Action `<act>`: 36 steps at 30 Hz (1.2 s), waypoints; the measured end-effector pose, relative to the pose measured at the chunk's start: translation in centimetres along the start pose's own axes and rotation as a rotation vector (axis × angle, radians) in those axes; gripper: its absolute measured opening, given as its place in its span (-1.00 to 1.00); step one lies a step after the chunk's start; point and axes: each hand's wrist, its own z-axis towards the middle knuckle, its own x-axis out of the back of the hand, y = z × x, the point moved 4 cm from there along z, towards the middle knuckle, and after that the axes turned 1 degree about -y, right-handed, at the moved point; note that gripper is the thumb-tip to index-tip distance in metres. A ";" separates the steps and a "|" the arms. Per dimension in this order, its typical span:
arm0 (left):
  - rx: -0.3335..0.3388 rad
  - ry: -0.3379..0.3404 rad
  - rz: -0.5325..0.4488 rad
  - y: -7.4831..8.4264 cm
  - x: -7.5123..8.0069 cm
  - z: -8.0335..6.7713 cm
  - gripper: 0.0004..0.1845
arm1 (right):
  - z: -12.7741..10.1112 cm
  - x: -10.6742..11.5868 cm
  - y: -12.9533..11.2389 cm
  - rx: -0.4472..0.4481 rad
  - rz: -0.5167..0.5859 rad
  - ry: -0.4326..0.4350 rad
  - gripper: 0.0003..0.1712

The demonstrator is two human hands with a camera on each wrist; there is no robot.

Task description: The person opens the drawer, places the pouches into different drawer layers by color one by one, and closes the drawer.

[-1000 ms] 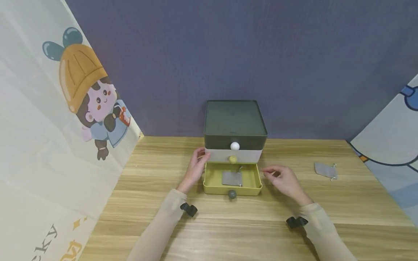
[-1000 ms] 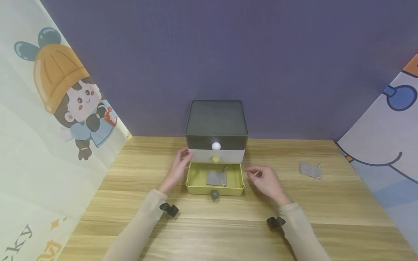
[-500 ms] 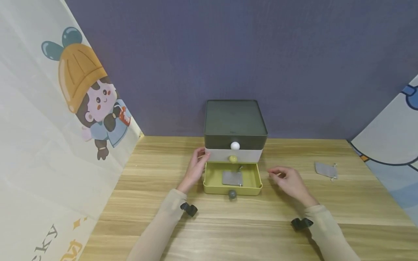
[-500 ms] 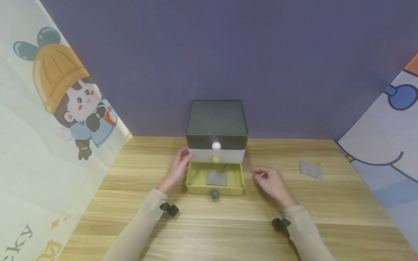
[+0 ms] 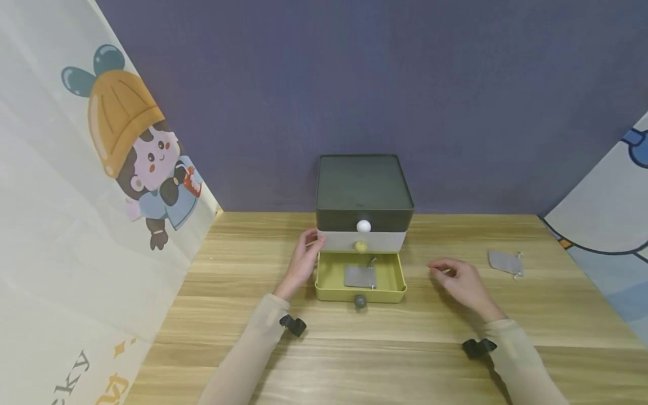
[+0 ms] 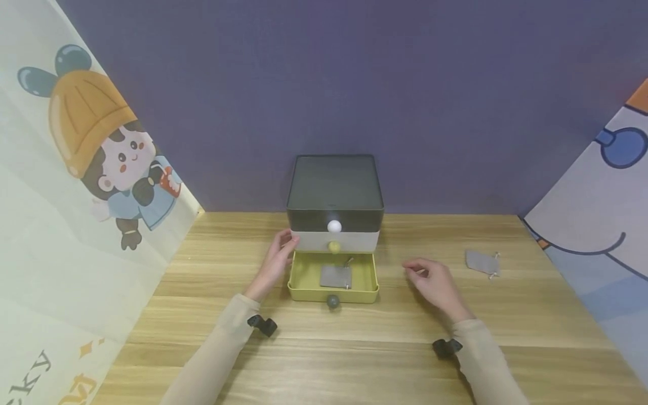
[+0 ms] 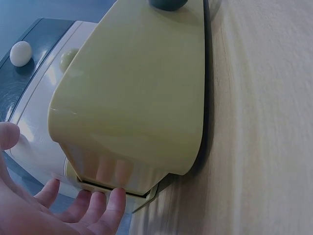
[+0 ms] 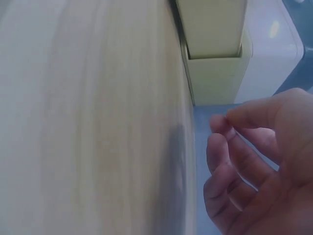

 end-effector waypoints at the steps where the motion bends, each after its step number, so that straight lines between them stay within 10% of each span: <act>1: 0.002 0.000 0.003 0.0 0.0 0.0 -0.37 | 0.0 0.1 0.2 -0.003 -0.003 0.005 -0.72; 26: 0.006 0.000 0.001 -0.1 0.2 0.0 -0.36 | -0.5 4.2 3.8 -0.141 -0.041 0.027 -0.59; 36: 0.009 -0.001 0.000 0.1 0.1 -0.2 -0.37 | -1.4 6.8 6.0 -0.222 -0.081 0.204 -0.61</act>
